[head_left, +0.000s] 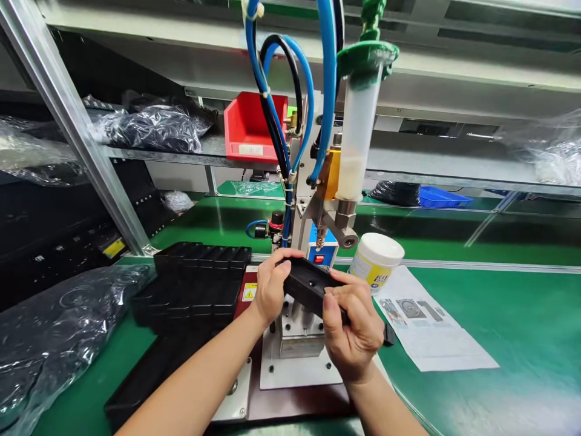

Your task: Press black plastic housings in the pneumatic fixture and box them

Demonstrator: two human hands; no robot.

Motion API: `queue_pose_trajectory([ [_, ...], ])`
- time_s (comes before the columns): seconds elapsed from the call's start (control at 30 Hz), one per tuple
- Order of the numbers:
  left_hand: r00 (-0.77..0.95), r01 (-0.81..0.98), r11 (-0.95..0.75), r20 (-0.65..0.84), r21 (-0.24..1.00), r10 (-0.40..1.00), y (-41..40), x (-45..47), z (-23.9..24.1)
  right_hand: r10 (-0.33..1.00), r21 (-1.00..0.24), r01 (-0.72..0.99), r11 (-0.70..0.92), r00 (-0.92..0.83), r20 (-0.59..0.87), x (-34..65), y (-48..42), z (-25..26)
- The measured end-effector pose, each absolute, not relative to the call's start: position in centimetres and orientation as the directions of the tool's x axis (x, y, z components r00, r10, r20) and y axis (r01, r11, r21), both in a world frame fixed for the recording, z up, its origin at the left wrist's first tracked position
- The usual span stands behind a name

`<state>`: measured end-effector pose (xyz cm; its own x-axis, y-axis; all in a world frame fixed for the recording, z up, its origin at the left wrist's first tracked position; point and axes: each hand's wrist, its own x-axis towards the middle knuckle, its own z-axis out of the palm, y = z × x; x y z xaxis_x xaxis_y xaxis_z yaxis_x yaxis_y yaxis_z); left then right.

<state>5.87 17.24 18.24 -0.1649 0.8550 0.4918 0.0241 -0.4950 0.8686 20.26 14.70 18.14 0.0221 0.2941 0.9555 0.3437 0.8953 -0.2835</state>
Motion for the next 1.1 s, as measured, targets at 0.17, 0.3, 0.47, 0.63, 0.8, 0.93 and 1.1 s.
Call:
queue_pose_trajectory([
  [0.17,-0.154,0.005,-0.487,0.482,0.873,0.863,17.1,5.8,18.0,0.286,-0.273,0.335,0.902,0.010,0.958,20.3,14.7,18.1],
  [0.3,-0.142,0.021,-0.507,0.505,0.862,0.851,17.0,5.6,17.8,0.315,-0.281,0.361,0.889,-0.035,0.949,20.8,14.5,18.9],
  [0.47,-0.129,0.070,-0.524,0.529,0.849,0.839,17.2,5.3,18.1,0.413,-0.235,0.531,0.814,-0.246,0.877,21.5,14.2,20.7],
  [0.63,-0.100,0.117,-0.562,0.572,0.819,0.814,17.3,5.0,18.7,0.385,-0.176,0.500,0.848,-0.354,0.852,21.5,14.2,21.1],
  [0.8,-0.149,0.140,-0.667,0.682,0.731,0.716,17.6,5.3,18.2,0.346,-0.195,0.444,0.874,-0.290,0.892,21.2,14.9,20.5],
  [0.93,-0.170,0.171,-0.722,0.742,0.671,0.649,17.7,5.6,17.7,0.335,-0.199,0.424,0.884,-0.273,0.902,21.3,15.1,20.3],
  [1.1,-0.206,0.145,-0.748,0.760,0.647,0.617,17.9,5.9,17.3,0.347,-0.178,0.460,0.870,-0.314,0.884,21.5,14.8,20.2],
])
